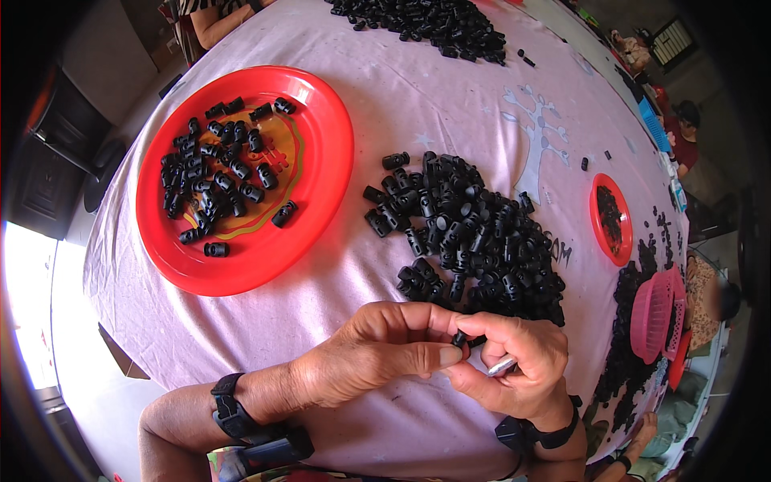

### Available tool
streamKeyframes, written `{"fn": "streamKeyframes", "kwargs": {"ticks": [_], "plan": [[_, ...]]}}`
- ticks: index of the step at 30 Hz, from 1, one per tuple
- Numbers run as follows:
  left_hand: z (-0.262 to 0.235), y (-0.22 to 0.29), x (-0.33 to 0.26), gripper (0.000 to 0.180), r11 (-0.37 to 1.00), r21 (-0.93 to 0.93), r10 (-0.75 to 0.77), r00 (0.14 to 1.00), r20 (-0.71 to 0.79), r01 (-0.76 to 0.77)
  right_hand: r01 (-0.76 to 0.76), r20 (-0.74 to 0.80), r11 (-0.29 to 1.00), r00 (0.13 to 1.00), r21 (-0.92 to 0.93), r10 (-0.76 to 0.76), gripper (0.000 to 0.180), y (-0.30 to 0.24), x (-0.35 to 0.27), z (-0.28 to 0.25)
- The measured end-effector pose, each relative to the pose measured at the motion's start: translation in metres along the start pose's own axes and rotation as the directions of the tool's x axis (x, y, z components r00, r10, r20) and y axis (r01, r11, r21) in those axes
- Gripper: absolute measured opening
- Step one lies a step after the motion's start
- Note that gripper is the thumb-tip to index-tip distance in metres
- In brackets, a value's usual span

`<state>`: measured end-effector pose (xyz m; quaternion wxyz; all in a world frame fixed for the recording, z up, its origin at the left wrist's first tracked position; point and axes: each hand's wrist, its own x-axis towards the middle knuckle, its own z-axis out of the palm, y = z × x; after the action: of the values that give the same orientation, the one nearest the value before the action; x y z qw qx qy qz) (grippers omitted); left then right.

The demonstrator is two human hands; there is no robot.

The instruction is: Manually assembling black plastic cord locks by inserting the inner component into the housing.

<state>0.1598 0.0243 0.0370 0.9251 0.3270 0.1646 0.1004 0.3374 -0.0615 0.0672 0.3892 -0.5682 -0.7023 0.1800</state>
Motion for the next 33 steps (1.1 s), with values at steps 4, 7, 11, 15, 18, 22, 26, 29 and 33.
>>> {"fn": "streamKeyframes", "kwargs": {"ticks": [4,7,11,15,18,22,26,29,33], "plan": [[-0.0050,-0.0007,0.0010,0.030,1.000,0.021,-0.013,0.998,0.059,0.012,-0.008,-0.002,1.000,1.000,0.011,0.008,0.039,0.0003,-0.0003,0.0001],[-0.0052,-0.0005,0.0009,0.030,0.999,0.030,-0.022,0.998,0.060,0.020,-0.015,0.008,1.000,1.000,0.007,0.015,0.039,-0.0012,0.0008,-0.0010],[-0.0059,0.0008,0.0000,0.030,0.999,0.041,-0.004,0.997,0.079,0.001,-0.030,0.017,0.999,0.999,0.021,0.029,0.039,-0.0005,0.0006,0.0000],[-0.0076,-0.0004,0.0000,0.031,0.999,0.036,-0.008,0.996,0.090,0.005,-0.026,0.021,0.998,0.999,0.055,0.025,0.040,0.0005,0.0004,0.0008],[-0.0056,0.0028,-0.0005,0.031,0.999,-0.006,-0.031,0.997,0.073,0.032,-0.029,0.029,0.998,0.999,0.053,0.027,0.039,-0.0007,0.0016,-0.0011],[-0.0048,0.0037,-0.0012,0.031,0.999,0.011,-0.053,0.997,0.056,0.052,-0.011,0.031,0.999,0.999,0.053,0.009,0.039,0.0003,0.0010,-0.0003],[-0.0029,0.0025,-0.0011,0.029,1.000,-0.007,-0.027,0.999,0.045,0.027,-0.039,0.026,0.995,0.999,0.096,0.037,0.039,0.0021,-0.0001,-0.0003],[-0.0033,0.0027,-0.0014,0.026,0.999,-0.017,-0.034,0.999,0.025,0.035,-0.066,0.034,0.990,0.997,0.124,0.062,0.039,0.0018,0.0009,-0.0016],[-0.0039,0.0036,-0.0018,0.027,0.999,-0.006,-0.045,0.999,0.013,0.045,-0.072,0.033,0.986,0.997,0.151,0.068,0.040,0.0040,0.0009,-0.0011]]}}
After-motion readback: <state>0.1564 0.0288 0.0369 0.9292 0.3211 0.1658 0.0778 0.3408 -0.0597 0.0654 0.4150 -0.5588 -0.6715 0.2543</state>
